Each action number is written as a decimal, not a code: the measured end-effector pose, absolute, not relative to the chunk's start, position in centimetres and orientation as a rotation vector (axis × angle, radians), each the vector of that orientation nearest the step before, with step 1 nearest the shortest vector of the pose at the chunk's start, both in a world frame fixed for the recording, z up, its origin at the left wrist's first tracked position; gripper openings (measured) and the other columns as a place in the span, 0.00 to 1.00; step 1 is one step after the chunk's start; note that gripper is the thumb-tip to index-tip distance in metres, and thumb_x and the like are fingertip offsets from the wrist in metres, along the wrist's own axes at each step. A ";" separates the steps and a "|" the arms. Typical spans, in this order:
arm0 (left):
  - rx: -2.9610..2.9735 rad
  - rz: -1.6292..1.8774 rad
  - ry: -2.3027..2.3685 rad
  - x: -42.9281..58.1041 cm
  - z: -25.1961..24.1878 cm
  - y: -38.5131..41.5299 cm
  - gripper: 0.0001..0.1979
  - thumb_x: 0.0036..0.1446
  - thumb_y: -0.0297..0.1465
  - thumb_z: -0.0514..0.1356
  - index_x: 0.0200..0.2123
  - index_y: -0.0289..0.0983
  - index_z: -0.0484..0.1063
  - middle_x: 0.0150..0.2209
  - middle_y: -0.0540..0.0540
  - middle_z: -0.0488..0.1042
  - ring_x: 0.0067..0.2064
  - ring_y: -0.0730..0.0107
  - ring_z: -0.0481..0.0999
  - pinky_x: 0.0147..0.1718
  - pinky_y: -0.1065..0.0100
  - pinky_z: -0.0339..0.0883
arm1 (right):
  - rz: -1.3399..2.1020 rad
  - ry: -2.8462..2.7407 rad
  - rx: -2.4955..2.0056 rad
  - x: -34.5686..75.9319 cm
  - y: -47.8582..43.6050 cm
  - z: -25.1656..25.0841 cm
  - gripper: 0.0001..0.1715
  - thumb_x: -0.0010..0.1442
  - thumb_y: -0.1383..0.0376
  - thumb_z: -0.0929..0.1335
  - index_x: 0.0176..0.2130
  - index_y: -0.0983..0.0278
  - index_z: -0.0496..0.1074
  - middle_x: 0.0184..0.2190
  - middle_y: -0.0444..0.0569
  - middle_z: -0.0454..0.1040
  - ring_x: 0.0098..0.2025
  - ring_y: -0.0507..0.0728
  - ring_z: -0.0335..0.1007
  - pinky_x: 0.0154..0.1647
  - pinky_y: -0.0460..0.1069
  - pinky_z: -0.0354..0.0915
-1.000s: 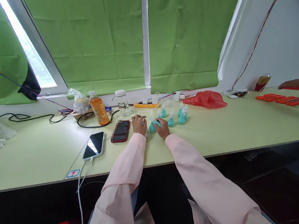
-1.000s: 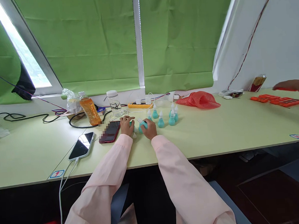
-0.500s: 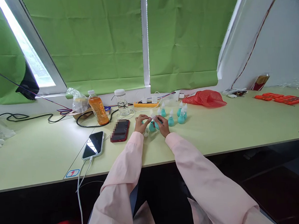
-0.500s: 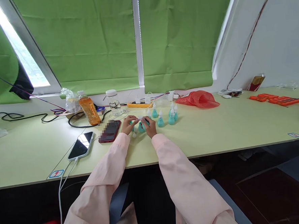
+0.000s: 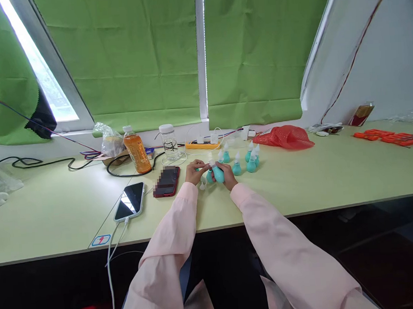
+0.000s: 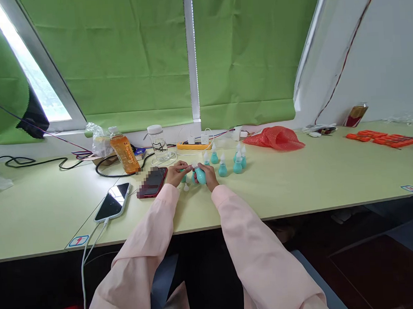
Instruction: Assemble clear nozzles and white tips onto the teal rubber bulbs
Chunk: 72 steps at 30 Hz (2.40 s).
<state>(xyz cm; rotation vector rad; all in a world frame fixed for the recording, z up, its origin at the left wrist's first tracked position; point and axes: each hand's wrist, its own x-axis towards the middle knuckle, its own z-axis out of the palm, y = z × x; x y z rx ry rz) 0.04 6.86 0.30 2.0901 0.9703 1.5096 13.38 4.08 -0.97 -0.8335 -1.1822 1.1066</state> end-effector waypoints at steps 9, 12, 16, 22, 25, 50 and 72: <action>2.145 1.692 1.000 0.5 0.2 6.0 0.05 0.43 0.32 0.60 0.22 0.37 0.74 0.22 0.50 0.64 0.26 0.74 0.64 0.21 0.71 0.57 | 1.207 -1.094 -0.825 13.2 4.3 -1.2 0.17 0.47 0.55 0.63 0.25 0.67 0.68 0.12 0.44 0.67 0.11 0.52 0.61 0.11 0.46 0.57; 2.194 1.706 1.002 0.6 0.1 6.0 0.04 0.42 0.31 0.60 0.21 0.37 0.74 0.23 0.49 0.64 0.27 0.73 0.65 0.22 0.71 0.57 | 1.221 -1.079 -0.833 13.3 4.4 -1.4 0.17 0.47 0.55 0.63 0.26 0.67 0.68 0.12 0.44 0.67 0.11 0.52 0.60 0.10 0.46 0.56; 2.261 1.682 1.017 0.5 0.0 6.2 0.03 0.43 0.30 0.59 0.23 0.38 0.73 0.23 0.49 0.66 0.27 0.72 0.65 0.22 0.71 0.58 | 1.245 -1.074 -0.844 13.4 4.5 -1.5 0.17 0.48 0.55 0.63 0.26 0.67 0.68 0.11 0.43 0.66 0.10 0.51 0.59 0.10 0.46 0.54; 2.376 1.646 1.058 0.3 0.0 6.3 0.03 0.45 0.29 0.58 0.23 0.39 0.72 0.23 0.49 0.66 0.31 0.69 0.64 0.30 0.67 0.61 | 1.275 -1.072 -0.863 13.4 4.5 -1.4 0.16 0.48 0.56 0.62 0.25 0.67 0.67 0.11 0.43 0.66 0.10 0.51 0.58 0.08 0.46 0.52; 2.430 1.630 1.072 0.3 0.0 6.0 0.03 0.47 0.28 0.56 0.24 0.38 0.70 0.24 0.48 0.65 0.32 0.68 0.63 0.31 0.66 0.61 | 1.286 -1.069 -0.873 13.4 4.4 -1.3 0.16 0.48 0.55 0.63 0.25 0.67 0.67 0.10 0.43 0.65 0.10 0.51 0.58 0.09 0.46 0.53; 2.480 1.696 1.116 1.1 -0.2 5.5 0.05 0.49 0.31 0.56 0.29 0.39 0.72 0.26 0.46 0.67 0.33 0.66 0.62 0.29 0.65 0.61 | 1.329 -0.978 -0.864 13.2 4.3 -1.0 0.16 0.49 0.55 0.63 0.21 0.64 0.62 0.11 0.43 0.64 0.12 0.49 0.58 0.10 0.45 0.55; 2.293 1.762 1.423 0.2 -0.9 6.8 0.02 0.43 0.29 0.61 0.22 0.41 0.74 0.29 0.44 0.66 0.38 0.59 0.59 0.35 0.58 0.59 | 1.070 -0.808 -0.917 13.9 4.8 -1.1 0.17 0.49 0.54 0.63 0.22 0.66 0.64 0.11 0.42 0.65 0.11 0.50 0.60 0.10 0.45 0.55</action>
